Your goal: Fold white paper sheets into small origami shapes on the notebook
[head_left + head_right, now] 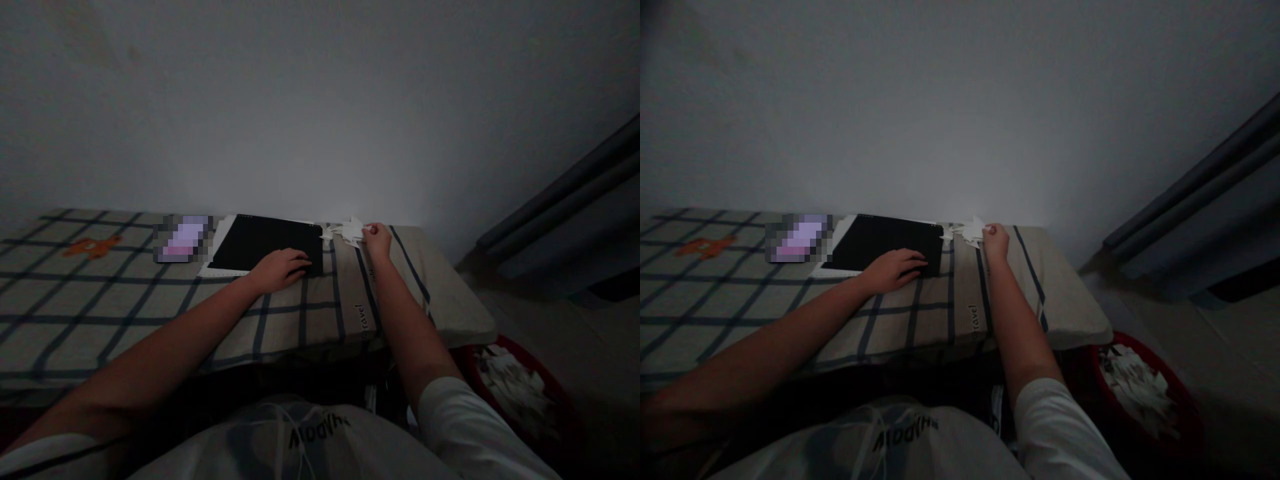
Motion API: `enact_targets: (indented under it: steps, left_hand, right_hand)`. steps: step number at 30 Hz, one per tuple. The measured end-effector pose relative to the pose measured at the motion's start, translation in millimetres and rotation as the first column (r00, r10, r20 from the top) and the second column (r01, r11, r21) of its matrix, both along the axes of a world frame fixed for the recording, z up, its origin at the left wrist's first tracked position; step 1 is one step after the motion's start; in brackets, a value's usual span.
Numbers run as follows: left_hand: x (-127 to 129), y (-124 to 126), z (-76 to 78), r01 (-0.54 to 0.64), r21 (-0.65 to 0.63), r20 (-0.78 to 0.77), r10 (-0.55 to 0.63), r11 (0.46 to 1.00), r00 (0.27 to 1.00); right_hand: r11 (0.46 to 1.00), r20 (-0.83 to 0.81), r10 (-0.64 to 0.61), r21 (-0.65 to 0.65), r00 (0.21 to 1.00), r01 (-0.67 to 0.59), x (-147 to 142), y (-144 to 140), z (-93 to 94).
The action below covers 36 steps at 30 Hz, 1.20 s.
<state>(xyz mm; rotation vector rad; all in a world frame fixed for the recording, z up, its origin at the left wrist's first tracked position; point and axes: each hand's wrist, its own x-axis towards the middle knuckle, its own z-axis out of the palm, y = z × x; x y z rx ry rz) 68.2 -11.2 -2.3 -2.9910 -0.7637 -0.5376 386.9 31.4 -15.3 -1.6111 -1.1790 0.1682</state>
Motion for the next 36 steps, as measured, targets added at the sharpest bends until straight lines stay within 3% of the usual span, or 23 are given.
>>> enact_targets:
  steps: [5, 10, 13, 15, 17, 20, 23, 24, 28, 32, 36]
  left_hand:
    - [-13.8, -1.2, 4.7, -0.018, 0.005, -0.006, 0.018, 1.000, 1.000]
    - [-39.7, -4.7, 8.4, -0.042, 0.009, -0.020, 0.042, 0.999, 0.999]
    - [-61.0, -6.0, 8.9, -0.096, 0.023, -0.038, 0.097, 0.995, 0.995]
    - [-76.0, -5.5, 9.1, -0.150, 0.039, -0.037, 0.151, 0.988, 0.988]
    - [-90.7, -3.6, 10.1, -0.180, 0.040, -0.045, 0.182, 0.983, 0.982]
    - [-110.8, 2.0, 12.7, -0.198, 0.024, -0.074, 0.199, 0.980, 0.977]
    - [-127.2, 10.0, 12.3, -0.238, 0.022, -0.128, 0.239, 0.971, 0.963]
    - [-131.5, 12.4, 10.8, -0.260, 0.024, -0.137, 0.261, 0.965, 0.956]
    - [-141.7, 14.9, 0.1, -0.302, 0.009, -0.146, 0.300, 0.953, 0.943]
    - [-141.2, 7.3, -5.9, -0.343, 0.036, -0.109, 0.345, 0.939, 0.932]
    - [-137.9, -0.4, 0.2, -0.292, 0.123, 0.032, 0.290, 0.948, 0.956]
  right_hand:
    - [0.999, 0.116, -0.042, 0.004, 0.992, 0.042, -1.8, -4.1, -0.3]
    - [0.987, 0.254, -0.133, 0.121, 0.958, 0.104, -6.5, -14.0, 7.6]
    - [0.978, 0.355, -0.091, 0.210, 0.931, 0.015, -17.0, -22.6, 18.4]
    - [0.970, 0.432, 0.010, 0.213, 0.902, -0.113, -30.8, -29.4, 28.0]
    - [0.941, 0.509, 0.194, 0.146, 0.839, -0.306, -51.9, -36.5, 37.6]
    - [0.822, 0.585, 0.490, -0.064, 0.646, -0.566, -96.0, -46.6, 46.6]
    - [0.687, 0.634, 0.662, -0.297, 0.401, -0.664, -144.4, -53.7, 43.9]
    - [0.669, 0.643, 0.685, -0.367, 0.343, -0.647, -158.2, -55.1, 40.4]
    - [0.701, 0.659, 0.688, -0.494, 0.305, -0.514, -186.8, -56.0, 21.5]
    - [0.648, 0.615, 0.734, -0.509, 0.287, -0.566, -179.0, -51.4, 10.6]
    - [0.627, 0.606, 0.740, -0.468, 0.290, -0.623, -169.0, -47.2, 9.4]
